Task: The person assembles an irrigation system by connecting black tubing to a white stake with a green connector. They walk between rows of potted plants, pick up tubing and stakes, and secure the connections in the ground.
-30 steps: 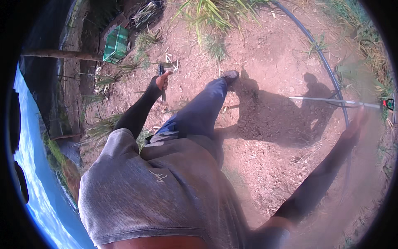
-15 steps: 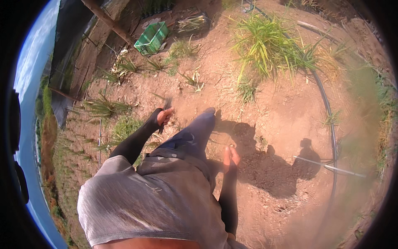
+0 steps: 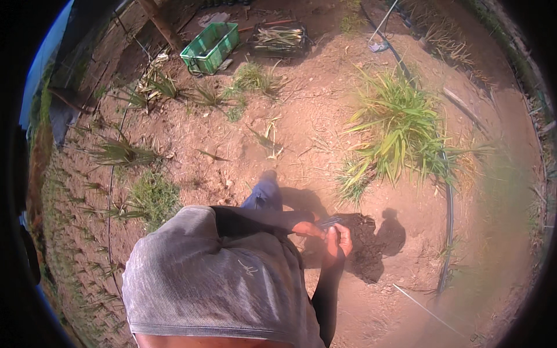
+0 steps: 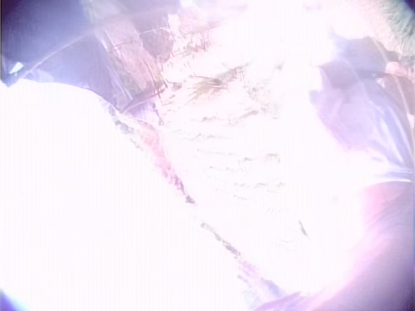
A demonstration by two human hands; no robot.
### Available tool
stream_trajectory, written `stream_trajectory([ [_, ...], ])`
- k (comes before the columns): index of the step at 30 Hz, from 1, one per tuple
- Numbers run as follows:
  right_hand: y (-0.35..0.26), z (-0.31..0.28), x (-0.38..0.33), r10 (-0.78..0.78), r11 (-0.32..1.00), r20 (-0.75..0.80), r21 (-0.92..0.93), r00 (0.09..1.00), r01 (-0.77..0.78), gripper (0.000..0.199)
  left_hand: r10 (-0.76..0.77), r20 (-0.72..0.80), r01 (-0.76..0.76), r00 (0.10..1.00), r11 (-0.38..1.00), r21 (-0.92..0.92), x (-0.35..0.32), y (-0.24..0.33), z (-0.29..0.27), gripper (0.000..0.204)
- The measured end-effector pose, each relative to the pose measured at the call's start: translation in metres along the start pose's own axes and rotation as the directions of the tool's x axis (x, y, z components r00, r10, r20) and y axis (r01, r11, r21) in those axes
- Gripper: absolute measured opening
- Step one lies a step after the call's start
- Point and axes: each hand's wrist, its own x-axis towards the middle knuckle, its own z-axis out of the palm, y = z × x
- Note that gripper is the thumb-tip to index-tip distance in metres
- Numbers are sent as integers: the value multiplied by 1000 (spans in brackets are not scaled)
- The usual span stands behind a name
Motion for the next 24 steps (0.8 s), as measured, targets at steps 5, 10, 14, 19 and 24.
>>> stream_trajectory([
  [5, 3, 159, 111, 105, 985, 162, -152, 981, -80, 9, 51, -85, -75, 995, 950, -302, -28, -53, -163, 36],
  [10, -48, 317, 174, 139, 983, 392, -169, 909, -78, 12, 82, -314, -225, 946, 863, -452, -110, -53, -282, 32],
  [14, -85, 431, 204, 205, 977, 603, -178, 771, -120, 13, 81, -550, -398, 832, 777, -488, -171, -57, -343, 36],
  [19, -50, 573, 227, 292, 955, 811, -278, 506, -106, 13, -74, -851, -490, 520, 790, -369, -238, -122, -398, 29],
  [24, 9, 751, 214, 242, 957, 967, -252, 79, 146, 18, -219, -968, -594, 123, 766, -248, -331, -201, -463, 28],
])
